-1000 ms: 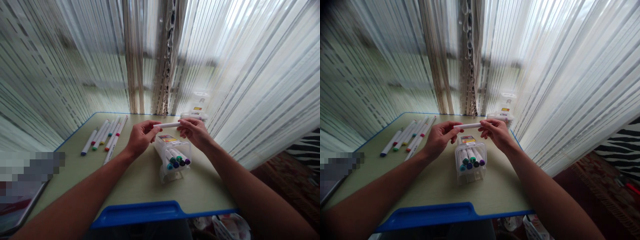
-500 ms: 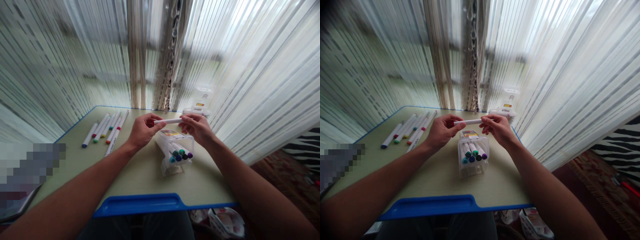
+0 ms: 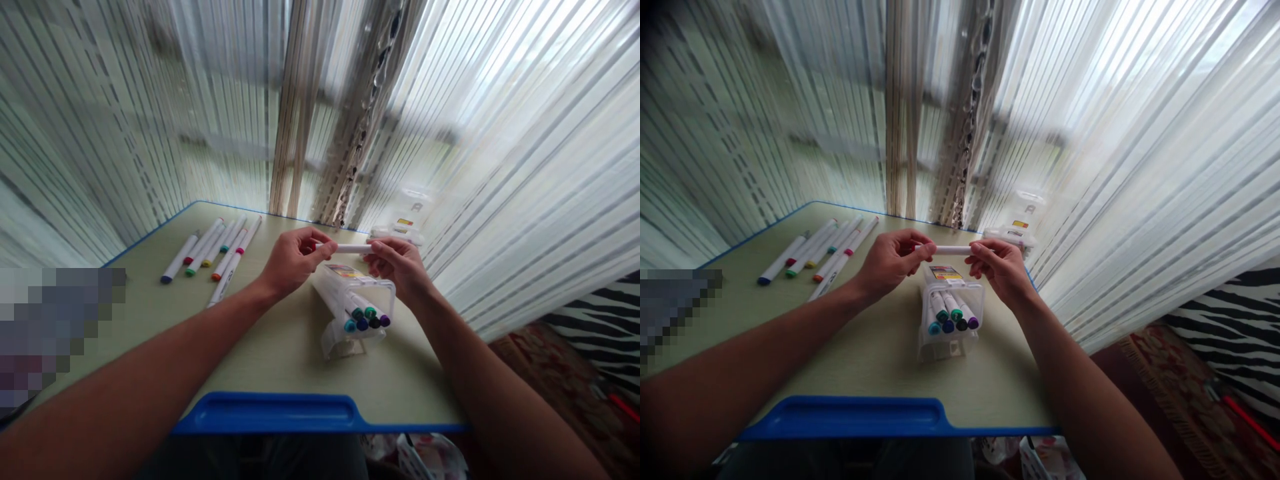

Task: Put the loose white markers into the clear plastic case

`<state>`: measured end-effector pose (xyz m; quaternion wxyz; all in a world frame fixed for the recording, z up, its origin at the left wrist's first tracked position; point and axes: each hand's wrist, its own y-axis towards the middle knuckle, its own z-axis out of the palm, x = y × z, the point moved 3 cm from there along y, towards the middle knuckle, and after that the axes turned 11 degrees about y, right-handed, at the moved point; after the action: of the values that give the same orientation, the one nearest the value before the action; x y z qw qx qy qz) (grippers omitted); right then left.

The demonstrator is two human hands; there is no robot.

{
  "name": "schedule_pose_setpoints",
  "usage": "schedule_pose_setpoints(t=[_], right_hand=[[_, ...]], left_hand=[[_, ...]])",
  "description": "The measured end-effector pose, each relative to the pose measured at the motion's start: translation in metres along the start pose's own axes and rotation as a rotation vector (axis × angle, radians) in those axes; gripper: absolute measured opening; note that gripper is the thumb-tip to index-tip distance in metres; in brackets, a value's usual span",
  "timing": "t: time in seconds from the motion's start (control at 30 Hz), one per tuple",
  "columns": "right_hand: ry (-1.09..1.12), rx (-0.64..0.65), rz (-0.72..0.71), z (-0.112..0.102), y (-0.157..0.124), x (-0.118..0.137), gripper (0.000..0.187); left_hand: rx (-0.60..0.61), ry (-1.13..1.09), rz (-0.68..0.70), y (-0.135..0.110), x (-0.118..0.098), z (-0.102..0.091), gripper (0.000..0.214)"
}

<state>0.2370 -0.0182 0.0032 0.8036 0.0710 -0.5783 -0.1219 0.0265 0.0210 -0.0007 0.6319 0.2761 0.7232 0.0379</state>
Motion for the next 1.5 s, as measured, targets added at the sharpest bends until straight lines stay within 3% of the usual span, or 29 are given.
schedule_pose_setpoints(t=[0.67,1.5], right_hand=[[0.003,-0.005,0.005,-0.001,0.000,-0.001,0.026],[0.058,-0.032,-0.032,-0.002,0.003,0.004,0.025]], left_hand=[[0.003,0.095,0.044,0.000,0.001,0.001,0.032],[0.074,-0.155,0.012,-0.003,-0.010,0.000,0.031]])
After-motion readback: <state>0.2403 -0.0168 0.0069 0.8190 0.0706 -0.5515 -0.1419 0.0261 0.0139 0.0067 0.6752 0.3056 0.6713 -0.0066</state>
